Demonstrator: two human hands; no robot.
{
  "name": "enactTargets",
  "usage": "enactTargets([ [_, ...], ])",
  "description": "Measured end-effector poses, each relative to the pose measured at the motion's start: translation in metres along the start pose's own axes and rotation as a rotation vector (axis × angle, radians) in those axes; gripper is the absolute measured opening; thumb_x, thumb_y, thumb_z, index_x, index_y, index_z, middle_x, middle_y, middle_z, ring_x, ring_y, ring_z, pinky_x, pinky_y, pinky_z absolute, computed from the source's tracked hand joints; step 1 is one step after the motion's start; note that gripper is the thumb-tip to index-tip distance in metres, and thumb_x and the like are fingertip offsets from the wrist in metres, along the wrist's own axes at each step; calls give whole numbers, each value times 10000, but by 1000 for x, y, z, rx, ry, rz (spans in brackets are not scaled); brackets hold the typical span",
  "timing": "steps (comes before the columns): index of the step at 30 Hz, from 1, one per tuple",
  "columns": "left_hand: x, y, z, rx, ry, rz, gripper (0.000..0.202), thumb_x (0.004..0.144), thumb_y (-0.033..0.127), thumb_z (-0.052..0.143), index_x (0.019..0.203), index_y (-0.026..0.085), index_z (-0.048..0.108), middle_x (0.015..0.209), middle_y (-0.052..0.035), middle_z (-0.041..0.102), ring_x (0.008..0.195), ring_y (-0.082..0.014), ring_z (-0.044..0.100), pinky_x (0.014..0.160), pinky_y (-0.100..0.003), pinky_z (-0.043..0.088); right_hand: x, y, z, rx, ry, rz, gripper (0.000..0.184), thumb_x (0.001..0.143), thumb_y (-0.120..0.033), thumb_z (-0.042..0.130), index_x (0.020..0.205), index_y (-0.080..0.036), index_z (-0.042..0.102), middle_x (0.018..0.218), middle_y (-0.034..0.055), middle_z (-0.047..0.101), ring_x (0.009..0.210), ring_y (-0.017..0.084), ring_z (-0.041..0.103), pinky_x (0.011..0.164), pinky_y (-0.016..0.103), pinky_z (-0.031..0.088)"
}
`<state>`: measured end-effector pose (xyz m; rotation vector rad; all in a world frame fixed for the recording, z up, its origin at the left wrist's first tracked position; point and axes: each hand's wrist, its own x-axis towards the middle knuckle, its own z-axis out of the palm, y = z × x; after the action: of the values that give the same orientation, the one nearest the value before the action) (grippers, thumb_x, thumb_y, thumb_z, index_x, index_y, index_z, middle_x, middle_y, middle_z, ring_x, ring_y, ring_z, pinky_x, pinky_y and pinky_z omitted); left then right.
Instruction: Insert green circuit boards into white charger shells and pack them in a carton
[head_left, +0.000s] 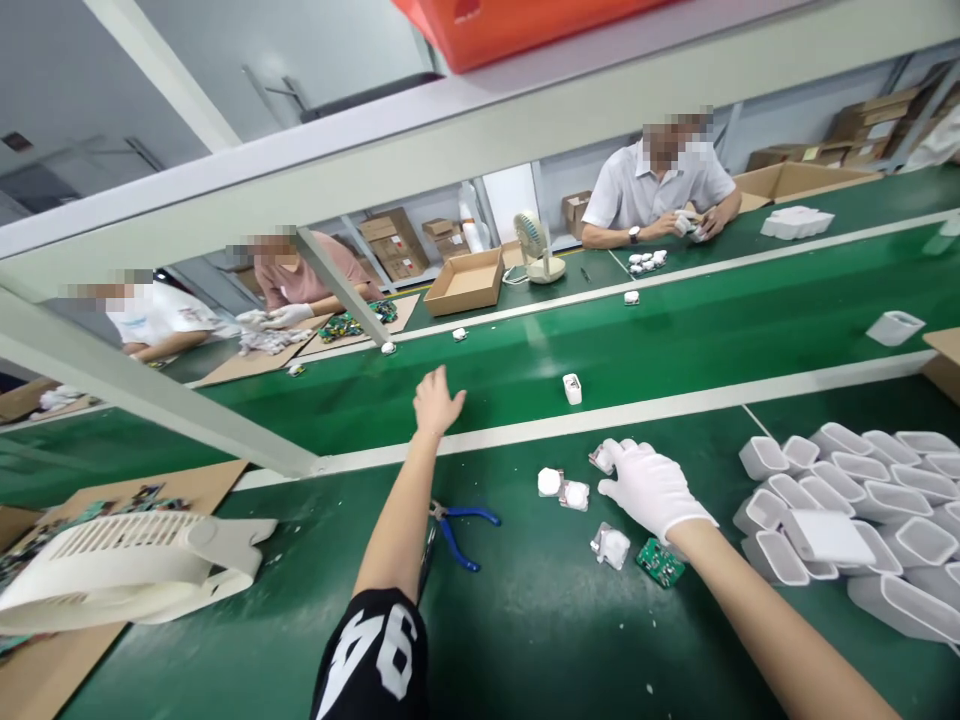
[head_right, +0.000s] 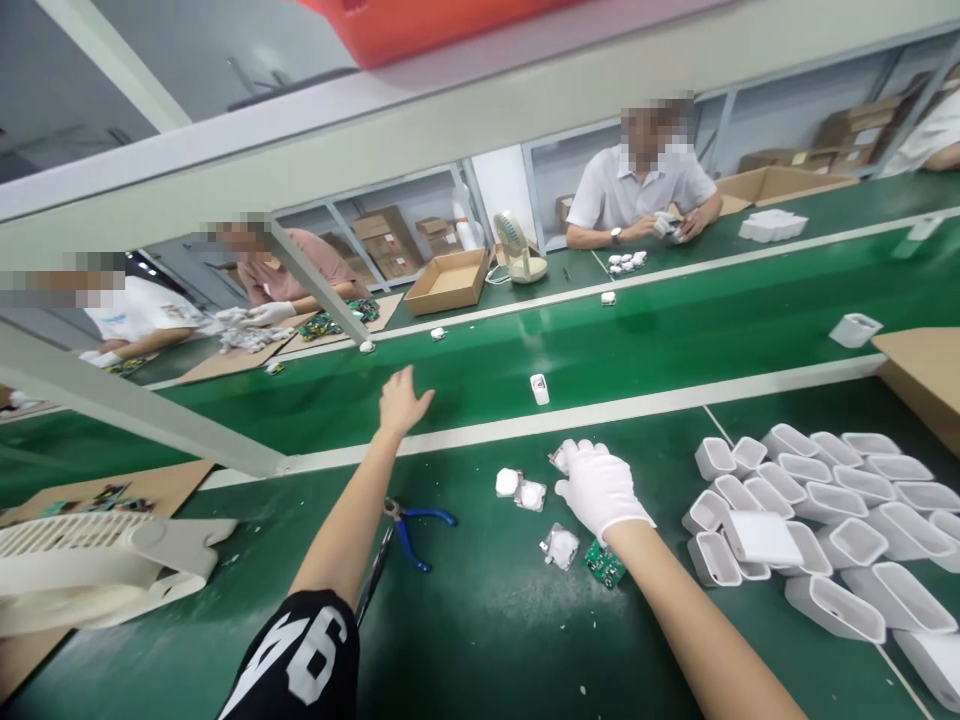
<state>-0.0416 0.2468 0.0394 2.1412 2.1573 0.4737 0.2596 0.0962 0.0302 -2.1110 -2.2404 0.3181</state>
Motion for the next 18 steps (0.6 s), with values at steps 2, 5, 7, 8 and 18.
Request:
enactTargets([
  [2, 15, -19, -4, 33, -3, -134, 665, 853, 306, 472, 1417, 34, 247, 1407, -347, 355, 1303, -478, 358, 954, -713, 314, 5, 2, 1, 37, 11, 11, 429, 783, -339, 659, 1176, -203, 552, 1083, 94, 633, 986, 262, 604, 700, 309, 442],
  [5, 21, -33, -2, 43, -89, -169, 582, 826, 288, 481, 1355, 68, 377, 1327, -315, 475, 1249, -475, 427, 904, -692, 378, 12, 4, 2, 81, 32, 35, 368, 772, -416, 657, 1066, -202, 603, 1050, 81, 635, 964, 253, 609, 714, 310, 445],
  [7, 16, -31, 1, 27, -145, -103, 519, 820, 256, 465, 1311, 89, 447, 1320, -268, 510, 1247, -426, 454, 953, -623, 396, 15, 1, 3, 96, 55, 59, 284, 788, -394, 634, 969, -175, 627, 1017, 104, 633, 955, 267, 608, 709, 321, 446],
  [8, 10, -27, 2, 10, -174, -49, 507, 820, 243, 455, 1306, 99, 458, 1323, -237, 522, 1244, -385, 474, 987, -568, 402, 15, 0, 3, 102, 69, 70, 247, 809, -360, 607, 951, -159, 631, 1010, 122, 631, 957, 277, 605, 706, 328, 446],
  [18, -127, 83, -11, -281, -249, 690, 510, 847, 390, 572, 1329, 252, 481, 1284, -100, 571, 1199, -262, 519, 1017, -403, 415, -35, 12, 13, 350, 271, 0, 162, 856, -198, 478, 835, -202, 638, 928, 45, 628, 843, 175, 611, 724, 270, 455],
])
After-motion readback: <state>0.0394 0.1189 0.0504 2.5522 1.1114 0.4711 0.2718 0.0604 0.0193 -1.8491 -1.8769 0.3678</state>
